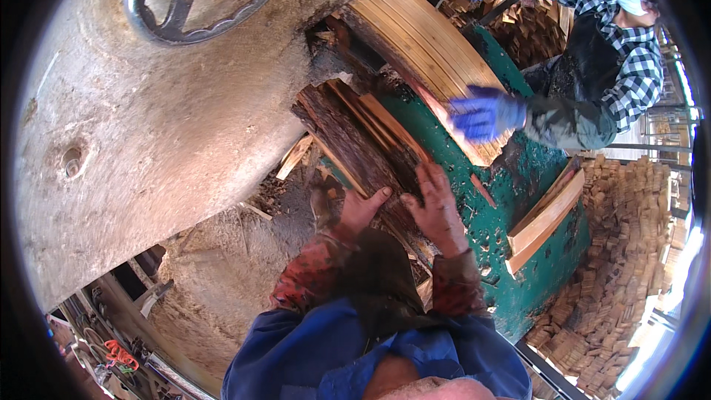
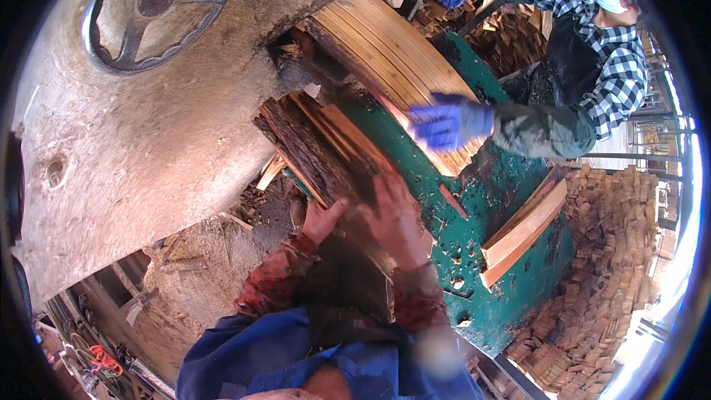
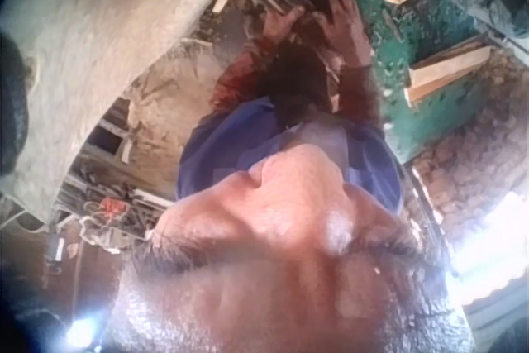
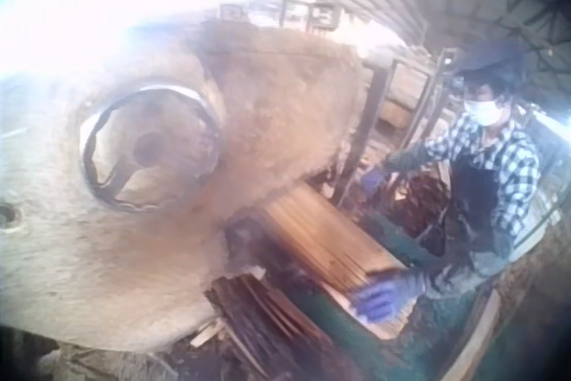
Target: The person feeds logs into a bandsaw mill and removes split planks as they emerge. The person stacks the planks on a nearby pile while a coworker assists by clearing the output area.
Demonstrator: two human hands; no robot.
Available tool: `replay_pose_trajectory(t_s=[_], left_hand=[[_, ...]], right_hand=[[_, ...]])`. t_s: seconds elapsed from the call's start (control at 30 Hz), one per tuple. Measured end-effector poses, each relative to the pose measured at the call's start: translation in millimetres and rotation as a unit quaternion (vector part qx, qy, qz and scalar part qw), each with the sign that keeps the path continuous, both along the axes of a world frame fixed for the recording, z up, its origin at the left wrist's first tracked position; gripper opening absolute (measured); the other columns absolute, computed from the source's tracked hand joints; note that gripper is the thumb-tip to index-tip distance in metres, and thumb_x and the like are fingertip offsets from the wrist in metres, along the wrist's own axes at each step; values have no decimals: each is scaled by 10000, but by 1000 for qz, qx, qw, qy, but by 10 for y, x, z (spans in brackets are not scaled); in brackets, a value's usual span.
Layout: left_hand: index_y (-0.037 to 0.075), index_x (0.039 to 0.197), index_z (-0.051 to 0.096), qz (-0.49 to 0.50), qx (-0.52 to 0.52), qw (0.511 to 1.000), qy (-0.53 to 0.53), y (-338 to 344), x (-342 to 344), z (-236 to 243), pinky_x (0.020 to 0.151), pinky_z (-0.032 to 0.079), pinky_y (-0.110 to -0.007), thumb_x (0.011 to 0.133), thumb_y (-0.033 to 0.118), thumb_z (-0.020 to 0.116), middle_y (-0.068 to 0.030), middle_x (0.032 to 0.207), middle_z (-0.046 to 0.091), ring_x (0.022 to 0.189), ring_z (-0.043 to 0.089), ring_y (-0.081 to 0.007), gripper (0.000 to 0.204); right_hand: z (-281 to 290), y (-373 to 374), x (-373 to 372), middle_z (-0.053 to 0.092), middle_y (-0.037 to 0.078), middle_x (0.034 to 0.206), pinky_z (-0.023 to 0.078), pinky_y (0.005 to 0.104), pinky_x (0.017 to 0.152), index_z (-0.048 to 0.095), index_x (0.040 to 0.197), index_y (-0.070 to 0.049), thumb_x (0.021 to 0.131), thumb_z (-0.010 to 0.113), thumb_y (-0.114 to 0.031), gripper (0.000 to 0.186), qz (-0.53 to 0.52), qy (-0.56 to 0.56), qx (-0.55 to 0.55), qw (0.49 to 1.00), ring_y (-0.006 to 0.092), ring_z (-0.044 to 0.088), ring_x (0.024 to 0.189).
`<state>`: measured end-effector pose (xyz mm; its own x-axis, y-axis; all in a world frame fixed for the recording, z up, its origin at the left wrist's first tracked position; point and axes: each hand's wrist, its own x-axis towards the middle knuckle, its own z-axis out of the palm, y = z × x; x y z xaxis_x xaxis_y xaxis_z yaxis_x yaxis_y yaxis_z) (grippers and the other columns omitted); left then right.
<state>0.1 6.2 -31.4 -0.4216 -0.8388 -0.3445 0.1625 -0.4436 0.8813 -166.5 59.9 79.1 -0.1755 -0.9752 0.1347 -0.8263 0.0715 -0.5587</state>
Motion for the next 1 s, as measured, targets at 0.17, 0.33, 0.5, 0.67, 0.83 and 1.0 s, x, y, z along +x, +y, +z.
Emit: replay_pose_trajectory(t_s=[0.17, 0.33, 0.5, 0.67, 0.83, 1.0], left_hand=[[-28, 1190, 653, -20, 35, 999, -13, -61, 1, 108, 876, 549, -335, 899, 174, 750, -75, 1088, 710, 983, 661, -172, 368], [-54, 1139, 670, -8, 58, 998, -34, -22, 12, 51, 857, 554, -348, 868, 241, 812, -118, 1059, 729, 954, 678, -197, 425], [-34, 1111, 690, -4, 37, 999, 4, -27, 23, 83, 828, 567, -359, 833, 345, 842, -126, 994, 741, 920, 694, -221, 494], [-38, 1116, 701, -24, 52, 997, -52, -9, 38, 15, 818, 567, -353, 833, 371, 839, -123, 998, 749, 909, 701, -211, 516], [-53, 1147, 698, -35, 54, 996, -54, -31, 45, 69, 820, 560, -336, 844, 377, 827, -130, 1038, 750, 915, 699, -178, 541], [-47, 1101, 710, -71, 89, 990, -88, -88, 62, 223, 771, 557, -321, 862, 360, 810, -120, 992, 749, 867, 691, -163, 483]], right_hand=[[-205, -25, 304, 482, 188, 1378, 331, 551, 1103, 597, 1268, 12, 859, 741, -331, 553, -8, 80, 2, 997, 412, 416, 1328], [-215, -59, 194, 492, 152, 1355, 349, 538, 1097, 671, 1183, -16, 821, 772, -382, 524, 1, 56, 5, 998, 400, 418, 1321], [-230, -53, 206, 487, 150, 1359, 335, 540, 1101, 670, 1202, -42, 838, 759, -411, 526, -5, 72, 20, 997, 397, 405, 1330], [-271, -45, 187, 485, 149, 1359, 329, 545, 1102, 667, 1216, -49, 839, 754, -423, 538, -3, 61, 22, 998, 398, 402, 1329], [-262, -45, 176, 485, 157, 1365, 320, 544, 1097, 637, 1246, -19, 864, 727, -424, 564, 12, 66, 12, 998, 397, 407, 1313], [-278, -36, 163, 485, 161, 1361, 318, 547, 1095, 638, 1239, -18, 875, 713, -439, 562, 12, 65, 6, 998, 398, 408, 1309]])
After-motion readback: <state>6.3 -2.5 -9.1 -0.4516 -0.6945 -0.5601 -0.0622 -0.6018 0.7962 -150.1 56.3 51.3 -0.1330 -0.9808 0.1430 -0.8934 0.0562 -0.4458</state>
